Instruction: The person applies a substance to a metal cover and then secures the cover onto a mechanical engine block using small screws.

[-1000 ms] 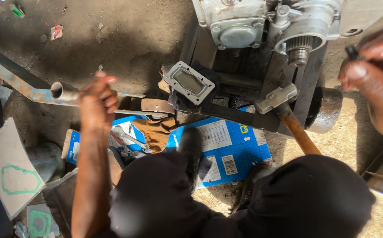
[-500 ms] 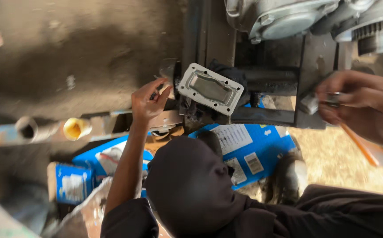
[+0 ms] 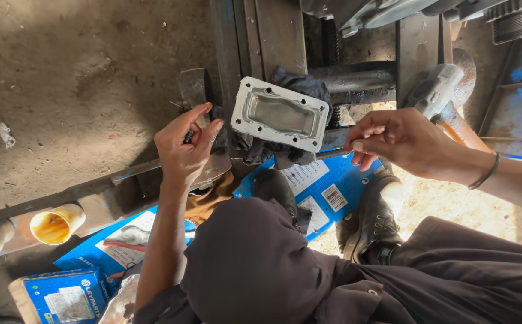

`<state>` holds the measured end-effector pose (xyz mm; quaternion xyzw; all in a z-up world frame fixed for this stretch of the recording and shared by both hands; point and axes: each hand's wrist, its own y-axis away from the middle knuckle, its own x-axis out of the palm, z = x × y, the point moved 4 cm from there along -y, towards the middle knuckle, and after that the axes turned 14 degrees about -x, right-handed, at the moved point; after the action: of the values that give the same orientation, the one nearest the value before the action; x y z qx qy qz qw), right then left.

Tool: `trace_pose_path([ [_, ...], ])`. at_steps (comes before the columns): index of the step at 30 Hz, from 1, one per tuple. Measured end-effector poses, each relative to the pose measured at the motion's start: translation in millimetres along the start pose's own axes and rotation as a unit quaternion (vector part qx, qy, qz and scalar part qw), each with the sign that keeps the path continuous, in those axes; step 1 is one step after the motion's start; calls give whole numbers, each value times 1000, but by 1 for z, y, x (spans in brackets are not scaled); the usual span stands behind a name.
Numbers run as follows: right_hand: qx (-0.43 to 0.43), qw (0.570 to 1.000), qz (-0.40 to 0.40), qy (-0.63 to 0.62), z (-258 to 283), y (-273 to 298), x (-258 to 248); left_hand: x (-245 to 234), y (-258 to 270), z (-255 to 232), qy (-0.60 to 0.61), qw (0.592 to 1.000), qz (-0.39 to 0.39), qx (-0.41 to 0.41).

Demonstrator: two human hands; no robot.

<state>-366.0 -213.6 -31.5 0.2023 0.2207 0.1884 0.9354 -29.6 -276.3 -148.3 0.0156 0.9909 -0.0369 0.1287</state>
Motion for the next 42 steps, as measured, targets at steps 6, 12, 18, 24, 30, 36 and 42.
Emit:
trace_pose_path([
  [6, 65, 986, -26, 151, -6, 2, -4, 3, 0, -9, -3, 1000, 10, 26],
  [12, 21, 971, -28, 237, -7, 4, -6, 8, 0, -17, -74, 990, -16, 122],
  [18, 32, 987, -56, 146, -24, -3, -1, 12, -6, -21, -115, 963, -73, 231],
  [24, -212, 939, -171, 211, -47, -13, 10, 17, -10, -18, -127, 951, -89, 269],
  [30, -326, 882, -243, 238, -42, -8, 19, 24, -14, -15, -102, 952, -78, 278],
  [36, -410, 828, -243, 294, -30, -10, 20, 28, -14, -11, -95, 962, -86, 240],
  [42, -265, 929, -256, -29, -39, -26, 2, 32, -6, 9, 116, 989, -52, -82],
])
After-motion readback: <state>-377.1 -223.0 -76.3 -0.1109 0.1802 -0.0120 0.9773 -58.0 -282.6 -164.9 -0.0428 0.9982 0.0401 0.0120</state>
